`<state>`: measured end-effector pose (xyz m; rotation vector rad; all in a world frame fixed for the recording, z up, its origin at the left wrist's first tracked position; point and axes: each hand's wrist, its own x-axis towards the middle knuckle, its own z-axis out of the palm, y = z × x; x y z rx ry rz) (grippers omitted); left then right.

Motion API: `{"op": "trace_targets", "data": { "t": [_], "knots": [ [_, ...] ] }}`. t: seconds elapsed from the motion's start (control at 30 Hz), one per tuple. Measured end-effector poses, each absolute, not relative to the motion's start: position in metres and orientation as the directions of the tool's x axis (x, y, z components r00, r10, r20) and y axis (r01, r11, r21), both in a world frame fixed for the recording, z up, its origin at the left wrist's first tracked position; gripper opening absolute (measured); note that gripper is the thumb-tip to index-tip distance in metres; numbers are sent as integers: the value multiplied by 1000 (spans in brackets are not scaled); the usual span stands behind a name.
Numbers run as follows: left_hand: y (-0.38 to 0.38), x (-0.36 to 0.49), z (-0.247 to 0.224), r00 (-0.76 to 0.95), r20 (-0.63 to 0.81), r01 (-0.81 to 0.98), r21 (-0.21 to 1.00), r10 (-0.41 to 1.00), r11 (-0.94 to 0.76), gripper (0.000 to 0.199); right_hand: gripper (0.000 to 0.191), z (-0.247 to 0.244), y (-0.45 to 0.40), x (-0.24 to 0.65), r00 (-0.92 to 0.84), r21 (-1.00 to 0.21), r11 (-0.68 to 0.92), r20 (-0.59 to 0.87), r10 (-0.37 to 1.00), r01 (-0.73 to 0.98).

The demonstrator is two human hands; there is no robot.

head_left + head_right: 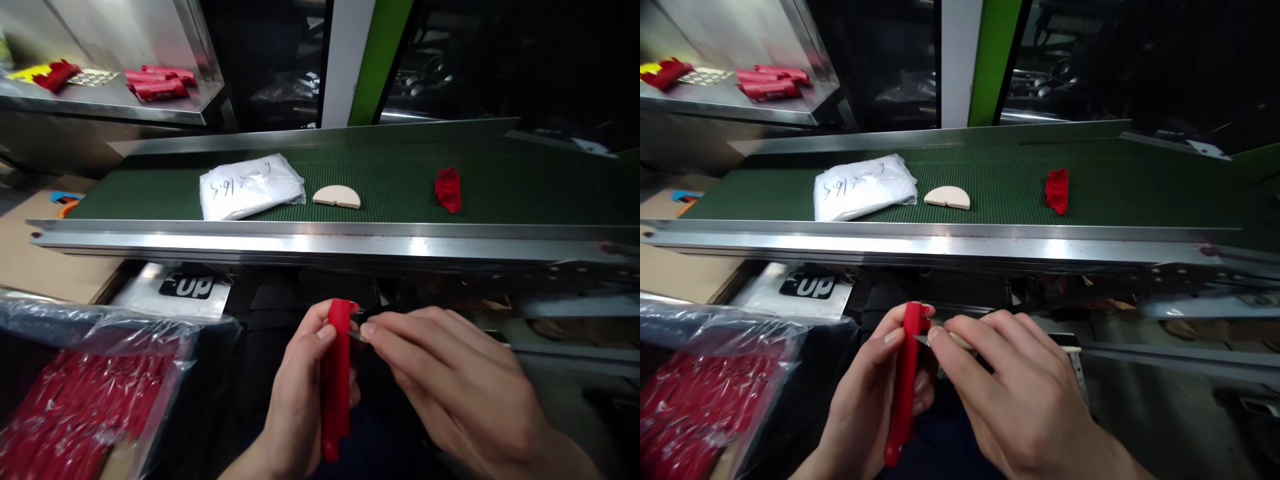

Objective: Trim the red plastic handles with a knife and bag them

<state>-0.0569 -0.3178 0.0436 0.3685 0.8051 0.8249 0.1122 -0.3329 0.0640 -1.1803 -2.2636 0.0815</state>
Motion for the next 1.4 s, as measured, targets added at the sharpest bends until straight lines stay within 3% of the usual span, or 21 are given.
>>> {"op": "trace_targets", "data": {
  "t": [0.13, 0.3, 0.63, 0.83, 0.97, 1.17, 1.4],
  "knots": [
    [-314, -58, 45, 384, -491, -484, 614, 782, 623, 26, 37, 63, -338, 110, -454, -310, 616, 459, 764, 724],
    [-307, -57, 47, 352, -390, -503, 688, 851, 523, 26, 39, 63, -349, 109, -487, -286, 625, 427, 762, 726],
    [-294, -55, 51, 376, -349, -584, 629, 858, 513, 23, 27, 64, -356, 104, -513, -241, 632, 409, 754, 736],
    [-287, -54, 53, 362, -340, -621, 606, 868, 497, 20, 30, 65, -358, 112, -504, -343, 639, 407, 761, 688],
    [-293, -55, 52, 385, -334, -551, 664, 860, 505, 21, 36, 67, -353, 120, -390, -396, 583, 468, 793, 710],
    [-310, -61, 51, 440, -398, -371, 736, 805, 567, 27, 41, 71, -337, 120, -372, -295, 568, 517, 771, 768],
    [-318, -58, 60, 383, -429, -320, 769, 818, 553, 31, 40, 73, -333, 117, -369, -253, 569, 548, 751, 782]
  ]
}}
